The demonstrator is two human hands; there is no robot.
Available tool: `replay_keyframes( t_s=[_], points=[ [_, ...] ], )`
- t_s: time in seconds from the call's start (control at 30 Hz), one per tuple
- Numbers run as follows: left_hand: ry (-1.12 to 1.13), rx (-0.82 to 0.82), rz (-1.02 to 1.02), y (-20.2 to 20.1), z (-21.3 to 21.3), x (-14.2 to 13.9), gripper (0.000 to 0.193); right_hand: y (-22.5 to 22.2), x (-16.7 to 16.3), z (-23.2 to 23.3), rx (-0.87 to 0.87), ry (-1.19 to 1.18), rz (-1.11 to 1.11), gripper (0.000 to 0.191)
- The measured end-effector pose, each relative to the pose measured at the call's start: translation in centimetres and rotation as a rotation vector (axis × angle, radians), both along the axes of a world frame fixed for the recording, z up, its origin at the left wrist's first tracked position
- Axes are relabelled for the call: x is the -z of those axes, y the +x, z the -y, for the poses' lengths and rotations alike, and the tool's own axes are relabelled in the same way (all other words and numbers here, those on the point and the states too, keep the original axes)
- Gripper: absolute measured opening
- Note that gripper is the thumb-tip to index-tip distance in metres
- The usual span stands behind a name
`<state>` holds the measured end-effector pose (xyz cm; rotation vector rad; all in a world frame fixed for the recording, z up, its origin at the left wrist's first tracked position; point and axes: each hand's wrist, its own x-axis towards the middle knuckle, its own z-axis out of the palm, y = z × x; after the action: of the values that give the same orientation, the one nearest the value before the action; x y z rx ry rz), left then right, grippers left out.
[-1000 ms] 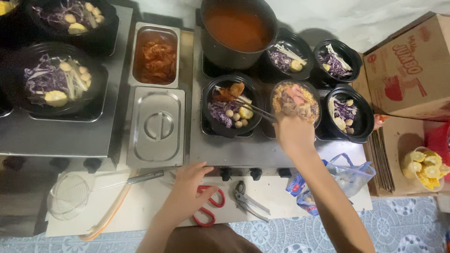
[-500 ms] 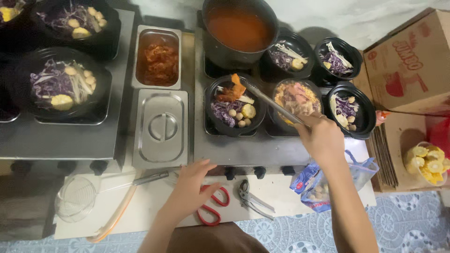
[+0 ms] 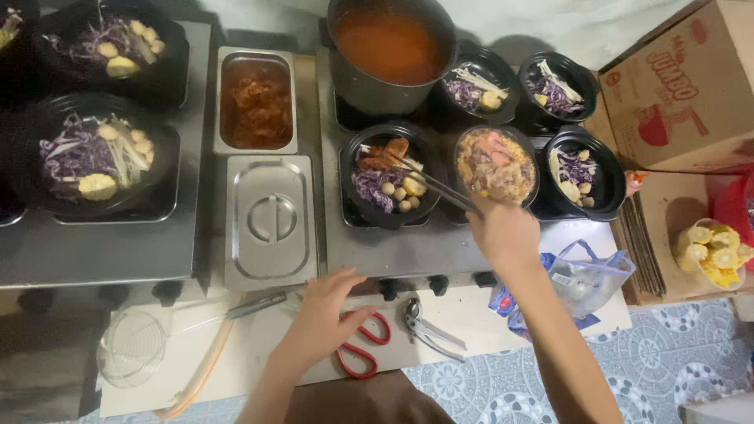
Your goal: The person assembles hot pot bowls on a multi-burner portable stove, using tongs to add sliced meat, kimchi, noodles and vegetables into black pots pre-filled with cabbage and mushrooms, and ladles red broth from a large pot into the bowls. They then carry a finished pot on a tray to another table, garnish it, and return to fill more bowls.
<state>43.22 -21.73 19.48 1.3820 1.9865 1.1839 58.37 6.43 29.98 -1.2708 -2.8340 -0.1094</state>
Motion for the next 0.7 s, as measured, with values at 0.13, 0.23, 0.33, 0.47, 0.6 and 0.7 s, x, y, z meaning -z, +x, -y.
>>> replay_keyframes(
  t_s=[0.13,0.23,0.33,0.47,0.6,0.7],
  points=[
    [-0.006,-0.012,0.013,0.0,0.3,0.1,0.054,-1.4,1.2,-0.2,-0.237,0.158,-0.117,0.024],
    [-0.027,-0.007,0.016,-0.1,0.3,-0.2,0.055,-2.6,1.9,-1.1,-0.250,0.243,-0.015,0.018],
    [-0.051,-0.010,0.029,-0.2,0.4,-0.8,0.055,-3.6,1.5,-1.7,-0.229,0.265,0.078,0.011],
    [-0.115,-0.013,0.066,-0.4,0.6,-1.6,0.055,-3.0,-0.9,-0.8,-0.248,0.193,-0.046,0.013],
    [-0.134,0.002,0.075,-0.6,0.9,-1.7,0.056,-1.0,-3.4,0.2,-0.103,0.028,-0.146,0.026],
    [-0.112,0.030,0.049,-0.7,0.8,-1.5,0.055,1.4,-4.3,0.3,-0.174,-0.055,-0.344,0.026]
  ],
)
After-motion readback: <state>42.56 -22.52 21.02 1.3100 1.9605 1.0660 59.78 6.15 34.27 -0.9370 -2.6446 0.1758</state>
